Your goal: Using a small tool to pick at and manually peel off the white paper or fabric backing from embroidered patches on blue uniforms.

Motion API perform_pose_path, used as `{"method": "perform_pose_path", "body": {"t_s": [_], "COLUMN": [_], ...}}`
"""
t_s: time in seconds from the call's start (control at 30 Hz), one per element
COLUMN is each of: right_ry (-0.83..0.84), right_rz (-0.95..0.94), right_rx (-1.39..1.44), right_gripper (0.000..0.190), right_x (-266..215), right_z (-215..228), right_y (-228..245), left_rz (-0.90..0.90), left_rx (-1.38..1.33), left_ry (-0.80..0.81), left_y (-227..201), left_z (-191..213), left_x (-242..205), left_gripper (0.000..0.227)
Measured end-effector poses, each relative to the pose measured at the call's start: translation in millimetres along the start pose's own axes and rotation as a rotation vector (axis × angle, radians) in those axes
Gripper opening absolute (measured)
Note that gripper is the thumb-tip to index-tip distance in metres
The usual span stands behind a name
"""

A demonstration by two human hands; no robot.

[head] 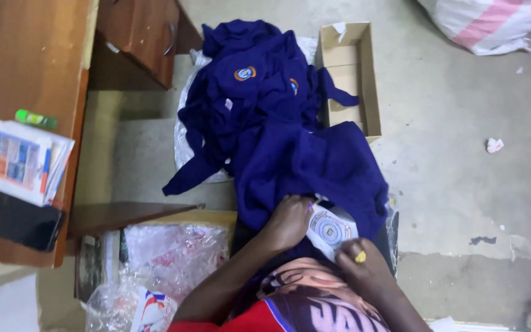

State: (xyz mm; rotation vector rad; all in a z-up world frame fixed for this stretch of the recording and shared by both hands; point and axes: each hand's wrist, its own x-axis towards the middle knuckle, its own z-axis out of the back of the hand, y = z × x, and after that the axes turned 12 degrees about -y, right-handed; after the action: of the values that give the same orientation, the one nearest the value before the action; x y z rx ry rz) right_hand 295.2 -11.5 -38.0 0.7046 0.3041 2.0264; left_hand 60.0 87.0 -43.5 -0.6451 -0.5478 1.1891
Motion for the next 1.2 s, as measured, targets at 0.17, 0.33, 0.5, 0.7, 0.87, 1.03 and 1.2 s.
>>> {"method": "perform_pose_path", "body": {"t_s": [0.17, 0.33, 0.5, 0.7, 0.87, 1.03, 1.2], "right_ry": [0.262, 0.096, 0.522, 0.062, -0.727, -0.880, -0.916], "right_rz": [-0.471, -0.618, -0.719, -0.621, -1.100, -1.213, -1.466], "right_rx": [0.215, 0.163, 0.270, 0.698, 0.803, 0.927, 1.150], "right_gripper": [0.048, 0.043, 0.065, 0.022, 0.019, 0.026, 0.021], "right_x": [28.0, 72.0, 93.2, 73.3, 82.4, 76.6, 33.3], "right_z": [46.6, 61.0, 37.1, 47.8, 16.5, -7.5, -40.5], "right_y": [-7.8, -5.2, -27.4, -38.2, -7.3, -15.3, -71.1], "left_rz": [-0.208, -0.518, -0.885, -0.016, -0.314, -0.572, -0.383], "left_rx": [-0.140, -0.342, -0.192, -0.473, -0.181, -0.079, -0.276], "left_ry": [-0.086, -0.058, -0.047, -0.225, -0.475, -0.620, -0.240], "left_y": [-8.7, -45.2, -67.1, -48.3, -45.1, -26.9, -10.3], "left_z": [8.9, 43.3, 57.0, 52.6, 12.9, -3.9, 27.3], "left_x": [-17.4, -33.3, -30.9, -22.7, -35.6, -36.7, -46.9], "left_gripper": [0.012, 0.021, 0.011, 0.024, 0.024, 0.025, 0.034]}}
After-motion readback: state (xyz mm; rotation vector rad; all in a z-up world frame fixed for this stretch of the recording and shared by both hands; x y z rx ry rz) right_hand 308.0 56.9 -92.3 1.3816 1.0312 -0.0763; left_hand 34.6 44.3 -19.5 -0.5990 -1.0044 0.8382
